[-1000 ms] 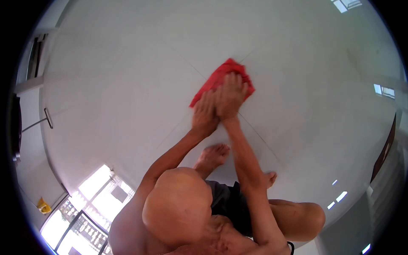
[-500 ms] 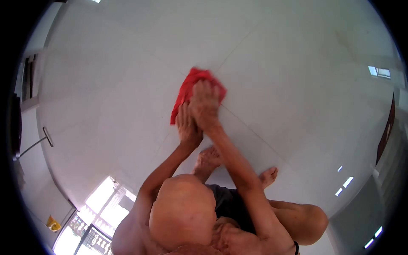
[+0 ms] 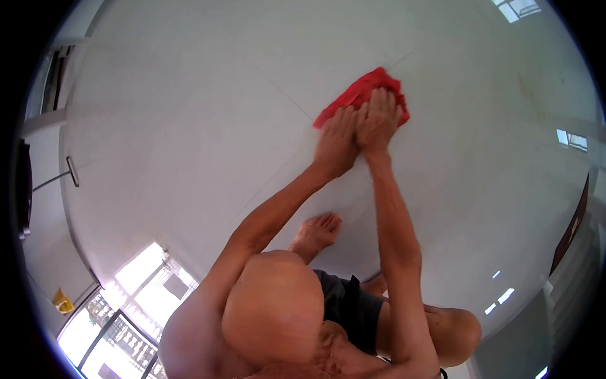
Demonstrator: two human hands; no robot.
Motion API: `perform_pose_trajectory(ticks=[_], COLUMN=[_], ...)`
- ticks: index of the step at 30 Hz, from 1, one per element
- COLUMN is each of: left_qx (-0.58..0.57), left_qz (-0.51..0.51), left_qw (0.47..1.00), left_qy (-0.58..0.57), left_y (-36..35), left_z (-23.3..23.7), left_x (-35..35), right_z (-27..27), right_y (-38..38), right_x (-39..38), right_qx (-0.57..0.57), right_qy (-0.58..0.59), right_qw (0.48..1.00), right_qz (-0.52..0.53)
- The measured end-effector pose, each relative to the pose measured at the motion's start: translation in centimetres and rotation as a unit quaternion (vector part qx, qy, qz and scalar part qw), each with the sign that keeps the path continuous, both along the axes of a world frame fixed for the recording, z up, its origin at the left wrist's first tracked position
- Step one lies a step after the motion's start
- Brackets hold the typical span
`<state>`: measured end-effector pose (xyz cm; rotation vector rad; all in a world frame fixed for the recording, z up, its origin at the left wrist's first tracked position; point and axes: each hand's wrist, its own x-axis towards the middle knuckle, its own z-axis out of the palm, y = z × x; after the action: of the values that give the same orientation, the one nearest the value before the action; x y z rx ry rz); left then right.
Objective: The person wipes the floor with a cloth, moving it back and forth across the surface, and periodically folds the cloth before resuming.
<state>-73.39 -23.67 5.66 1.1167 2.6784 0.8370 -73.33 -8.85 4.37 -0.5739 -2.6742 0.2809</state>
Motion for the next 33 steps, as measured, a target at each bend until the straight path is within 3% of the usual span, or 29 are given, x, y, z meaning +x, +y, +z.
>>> perform_pose_trajectory(ticks=[6,9,11,16,18,20,22,24,26,28,33], left_qx=[-0.083,-0.100,-0.079,-0.044,-0.028,0.008,0.058,0.119,0.109,0.107,0.057], left_qz=[0.076,0.118,0.126,0.117,0.099,0.077,0.040,0.015,-0.015,-0.030,-0.049], left_qw=[0.988,0.987,0.989,0.992,0.995,0.997,0.997,0.992,0.993,0.993,0.997], left_qy=[-0.109,-0.037,0.020,0.011,0.008,-0.007,-0.008,0.035,0.044,0.035,0.015], left_y=[-16.2,-22.8,-24.1,-18.5,-13.7,-8.1,-2.3,2.8,6.1,7.7,2.5], left_z=[1.9,1.2,0.6,1.4,1.4,1.2,0.7,0.1,0.3,0.5,-0.6], left_x=[8.1,12.0,12.8,9.0,5.6,2.2,-1.1,-3.0,-3.6,-3.2,0.5], right_z=[3.0,2.8,3.2,3.1,2.1,1.6,1.9,0.1,0.4,0.6,-0.5], right_y=[-15.9,-23.3,-23.6,-19.1,-14.6,-9.5,-3.4,1.8,6.2,7.2,2.6], right_x=[5.3,7.8,8.0,5.4,2.7,-0.1,-2.3,-3.1,-3.1,-2.2,2.5], right_qx=[-0.094,-0.118,-0.114,-0.068,-0.043,0.013,-0.005,0.055,0.028,0.004,0.026], right_qy=[-0.025,-0.042,-0.036,-0.055,-0.039,-0.079,-0.133,-0.086,-0.113,-0.077,-0.013], right_qw=[0.987,0.976,0.975,0.979,0.988,0.993,0.990,0.994,0.992,0.994,0.998], right_qz=[0.127,0.177,0.185,0.183,0.146,0.081,0.047,-0.032,-0.053,-0.074,-0.063])
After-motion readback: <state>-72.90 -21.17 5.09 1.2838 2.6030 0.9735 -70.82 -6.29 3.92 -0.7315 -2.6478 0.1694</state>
